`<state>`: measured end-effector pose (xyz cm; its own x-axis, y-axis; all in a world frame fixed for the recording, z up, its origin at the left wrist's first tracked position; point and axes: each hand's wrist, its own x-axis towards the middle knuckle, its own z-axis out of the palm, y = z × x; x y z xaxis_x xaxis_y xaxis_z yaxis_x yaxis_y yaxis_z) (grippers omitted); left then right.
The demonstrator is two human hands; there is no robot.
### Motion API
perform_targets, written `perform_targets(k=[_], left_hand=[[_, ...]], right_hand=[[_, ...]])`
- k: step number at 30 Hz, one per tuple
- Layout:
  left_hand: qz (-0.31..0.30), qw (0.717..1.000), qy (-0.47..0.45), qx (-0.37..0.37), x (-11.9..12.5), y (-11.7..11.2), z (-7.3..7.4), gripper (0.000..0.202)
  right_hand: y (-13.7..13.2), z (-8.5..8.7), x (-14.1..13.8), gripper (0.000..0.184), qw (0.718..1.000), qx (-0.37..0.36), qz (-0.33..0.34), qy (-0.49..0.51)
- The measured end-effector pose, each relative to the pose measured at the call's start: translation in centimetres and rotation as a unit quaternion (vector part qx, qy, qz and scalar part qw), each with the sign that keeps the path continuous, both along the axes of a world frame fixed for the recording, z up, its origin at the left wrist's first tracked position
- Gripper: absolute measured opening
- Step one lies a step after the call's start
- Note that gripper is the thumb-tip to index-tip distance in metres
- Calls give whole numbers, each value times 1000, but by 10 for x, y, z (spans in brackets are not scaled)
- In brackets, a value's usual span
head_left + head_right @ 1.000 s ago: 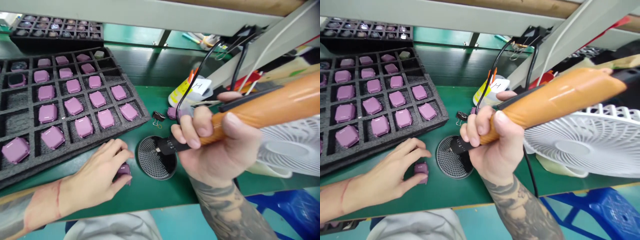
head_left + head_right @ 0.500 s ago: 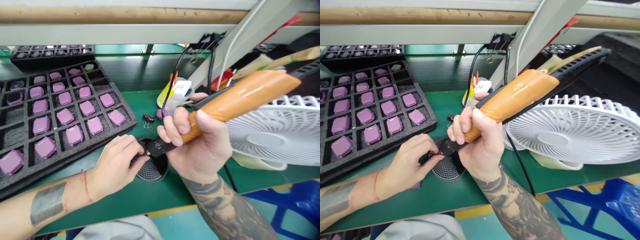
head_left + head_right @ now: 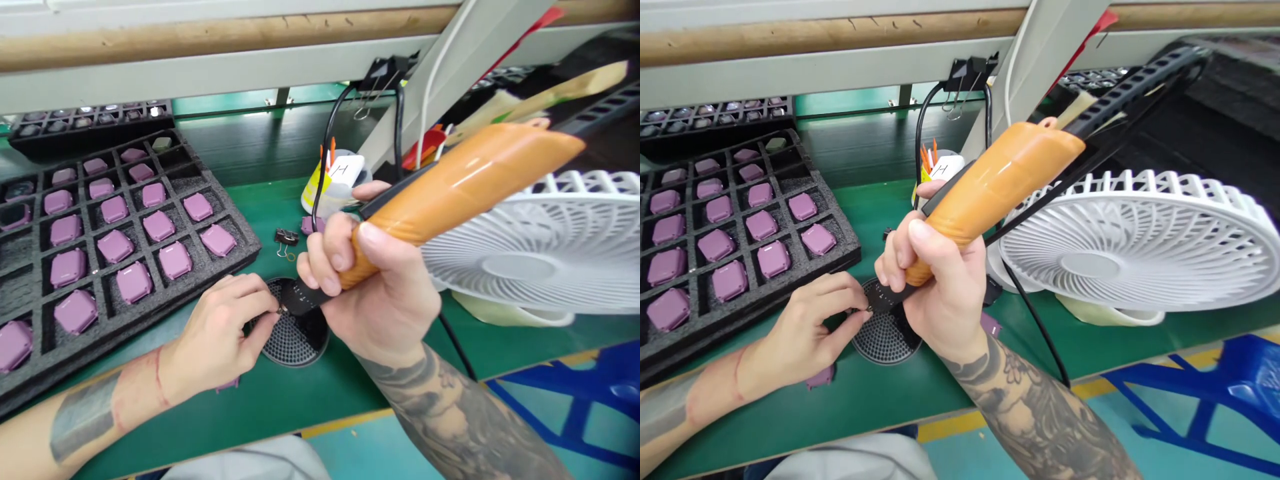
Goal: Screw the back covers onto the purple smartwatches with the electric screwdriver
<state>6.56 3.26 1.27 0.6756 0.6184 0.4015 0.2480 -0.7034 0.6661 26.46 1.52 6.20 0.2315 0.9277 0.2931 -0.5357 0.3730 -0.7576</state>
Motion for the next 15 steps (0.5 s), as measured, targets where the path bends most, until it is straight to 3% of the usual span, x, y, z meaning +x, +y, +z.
perform_targets(k=[4, 10, 15], left_hand=[[-10, 1000, 21, -8, -1, -1, 2, 18], [12, 999, 34, -16, -3, 1, -5, 19], [25, 999, 2, -38, 2, 0, -8, 5]], right_hand=[[-1, 1, 0, 21, 1000, -10, 16, -13], [-1, 9, 3, 26, 999, -18, -24, -39], [-2, 10, 0, 28, 999, -31, -26, -29]])
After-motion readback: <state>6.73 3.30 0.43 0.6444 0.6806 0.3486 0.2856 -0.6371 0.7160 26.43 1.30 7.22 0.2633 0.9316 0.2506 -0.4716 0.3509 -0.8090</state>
